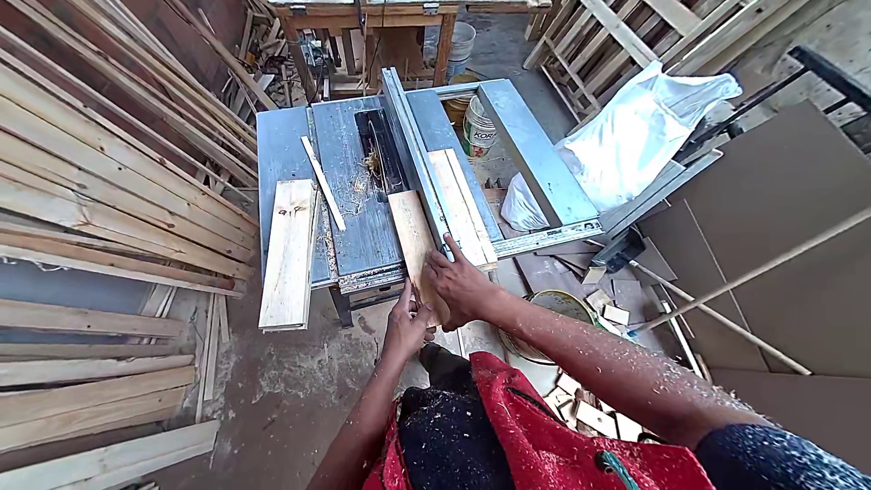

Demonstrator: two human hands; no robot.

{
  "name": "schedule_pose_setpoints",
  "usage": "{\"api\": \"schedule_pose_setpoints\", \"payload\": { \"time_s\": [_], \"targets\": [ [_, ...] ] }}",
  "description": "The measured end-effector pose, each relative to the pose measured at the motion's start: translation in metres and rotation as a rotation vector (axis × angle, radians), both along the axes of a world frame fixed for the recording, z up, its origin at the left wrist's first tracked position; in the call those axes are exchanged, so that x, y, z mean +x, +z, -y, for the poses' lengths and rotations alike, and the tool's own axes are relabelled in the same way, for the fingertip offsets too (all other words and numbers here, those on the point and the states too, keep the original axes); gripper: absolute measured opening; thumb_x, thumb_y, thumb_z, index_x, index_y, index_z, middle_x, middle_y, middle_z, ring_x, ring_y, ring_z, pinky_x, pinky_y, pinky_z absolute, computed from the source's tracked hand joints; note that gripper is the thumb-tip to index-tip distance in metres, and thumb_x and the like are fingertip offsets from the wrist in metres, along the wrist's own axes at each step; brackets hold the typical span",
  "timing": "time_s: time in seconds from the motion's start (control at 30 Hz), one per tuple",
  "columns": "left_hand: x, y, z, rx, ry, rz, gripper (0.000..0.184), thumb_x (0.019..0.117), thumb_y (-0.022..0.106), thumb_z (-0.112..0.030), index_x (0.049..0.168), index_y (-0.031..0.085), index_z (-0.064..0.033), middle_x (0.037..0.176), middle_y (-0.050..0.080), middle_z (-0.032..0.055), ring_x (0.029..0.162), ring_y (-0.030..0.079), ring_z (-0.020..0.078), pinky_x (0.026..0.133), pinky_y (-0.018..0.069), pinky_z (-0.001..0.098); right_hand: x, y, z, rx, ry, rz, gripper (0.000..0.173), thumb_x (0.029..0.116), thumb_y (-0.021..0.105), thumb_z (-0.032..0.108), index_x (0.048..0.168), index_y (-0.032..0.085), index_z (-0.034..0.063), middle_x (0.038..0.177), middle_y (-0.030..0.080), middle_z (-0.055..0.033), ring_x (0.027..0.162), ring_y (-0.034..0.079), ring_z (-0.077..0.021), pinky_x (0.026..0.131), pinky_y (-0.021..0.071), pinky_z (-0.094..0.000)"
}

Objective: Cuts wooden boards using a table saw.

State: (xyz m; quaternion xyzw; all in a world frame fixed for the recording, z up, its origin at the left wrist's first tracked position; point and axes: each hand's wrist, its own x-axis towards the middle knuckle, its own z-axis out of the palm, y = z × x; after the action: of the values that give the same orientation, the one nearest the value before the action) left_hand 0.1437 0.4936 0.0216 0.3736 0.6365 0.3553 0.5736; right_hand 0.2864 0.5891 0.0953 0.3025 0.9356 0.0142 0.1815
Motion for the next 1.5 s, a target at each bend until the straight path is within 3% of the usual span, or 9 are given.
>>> {"api": "schedule_pose_setpoints", "payload": {
  "time_s": [0.07,0.13,0.17,0.23,0.37,0.53,0.83,1.07,1.5],
  "targets": [
    [-0.012,0.002,0.001,0.123,-0.054,-0.233,0.074,0.0972,0.071,-0.032,0.161,0.036,-0.0169,0.116,0.069,0.0105,0.081,0.073,0.0190,0.074,0.0650,0.0400,-0.002,0.002,-0.007,0.005,0.009,-0.001,0.134,0.0421,0.080,0.081,0.141,0.051,-0.0045,0.144,0.056,-0.0201,0.146,0.040,-0.0389,0.123,0.0018,-0.0691],
    [-0.022,0.000,0.007,0.310,-0.112,-0.396,0.070,0.0895,0.078,-0.037,0.151,0.053,-0.0162,0.141,0.058,0.0064,0.115,0.066,0.0166,0.096,0.0586,0.0402,-0.004,0.002,-0.015,0.011,0.014,-0.003,0.131,0.0437,0.078,0.082,0.139,0.053,-0.0042,0.143,0.057,-0.0198,0.146,0.040,-0.0390,0.123,0.0019,-0.0697],
    [-0.025,-0.004,0.010,0.383,-0.150,-0.460,0.071,0.0854,0.081,-0.040,0.148,0.057,-0.0166,0.149,0.054,0.0029,0.131,0.056,0.0176,0.108,0.0510,0.0425,-0.004,0.002,-0.019,0.018,0.015,-0.007,0.130,0.0439,0.078,0.083,0.139,0.054,-0.0036,0.142,0.059,-0.0190,0.146,0.041,-0.0384,0.123,0.0023,-0.0697],
    [-0.025,-0.010,0.013,0.449,-0.221,-0.607,0.074,0.0820,0.083,-0.045,0.146,0.059,-0.0182,0.156,0.048,-0.0022,0.141,0.046,0.0208,0.115,0.0427,0.0465,-0.006,0.002,-0.025,0.016,0.009,-0.011,0.129,0.0423,0.079,0.082,0.137,0.056,-0.0019,0.139,0.061,-0.0174,0.144,0.043,-0.0368,0.123,0.0024,-0.0689],
    [-0.026,-0.012,0.003,0.590,-0.220,-0.835,0.075,0.0855,0.080,-0.042,0.150,0.053,-0.0168,0.146,0.058,0.0031,0.132,0.054,0.0234,0.113,0.0424,0.0475,-0.008,0.003,-0.033,0.014,0.024,-0.031,0.125,0.0411,0.078,0.083,0.131,0.060,-0.0012,0.135,0.063,-0.0167,0.142,0.046,-0.0360,0.123,0.0031,-0.0694],
    [-0.028,-0.009,-0.003,0.647,-0.176,-0.847,0.080,0.0842,0.083,-0.039,0.151,0.047,-0.0145,0.139,0.064,-0.0003,0.127,0.059,0.0191,0.113,0.0407,0.0458,-0.005,-0.002,-0.042,0.017,0.021,-0.070,0.122,0.0420,0.076,0.085,0.132,0.061,0.0038,0.138,0.063,-0.0131,0.144,0.044,-0.0339,0.123,0.0035,-0.0701],
    [-0.033,0.004,-0.039,0.522,-0.079,-0.900,0.071,0.0747,0.090,-0.041,0.134,0.059,-0.0189,0.126,0.070,-0.0062,0.118,0.061,0.0163,0.113,0.0360,0.0480,-0.015,-0.005,-0.078,-0.008,-0.043,-0.069,0.126,0.0432,0.078,0.084,0.141,0.057,0.0076,0.149,0.055,-0.0122,0.149,0.038,-0.0308,0.122,0.0016,-0.0711],
    [-0.037,0.015,-0.067,0.481,0.031,-0.961,0.073,0.0672,0.094,-0.039,0.128,0.061,-0.0179,0.127,0.063,0.0060,0.110,0.060,0.0279,0.095,0.0439,0.0529,-0.030,0.001,-0.111,-0.021,-0.050,-0.047,0.122,0.0453,0.080,0.083,0.140,0.057,0.0084,0.148,0.056,-0.0123,0.149,0.038,-0.0314,0.122,0.0021,-0.0715],
    [-0.054,0.022,-0.139,0.367,0.109,-0.893,0.063,0.0713,0.092,-0.039,0.122,0.064,-0.0132,0.116,0.065,0.0107,0.111,0.061,0.0311,0.095,0.0462,0.0533,-0.058,0.004,-0.190,-0.007,-0.055,-0.001,0.124,0.0431,0.079,0.083,0.142,0.057,0.0129,0.152,0.053,-0.0101,0.150,0.037,-0.0292,0.121,0.0011,-0.0717]
  ]
}}
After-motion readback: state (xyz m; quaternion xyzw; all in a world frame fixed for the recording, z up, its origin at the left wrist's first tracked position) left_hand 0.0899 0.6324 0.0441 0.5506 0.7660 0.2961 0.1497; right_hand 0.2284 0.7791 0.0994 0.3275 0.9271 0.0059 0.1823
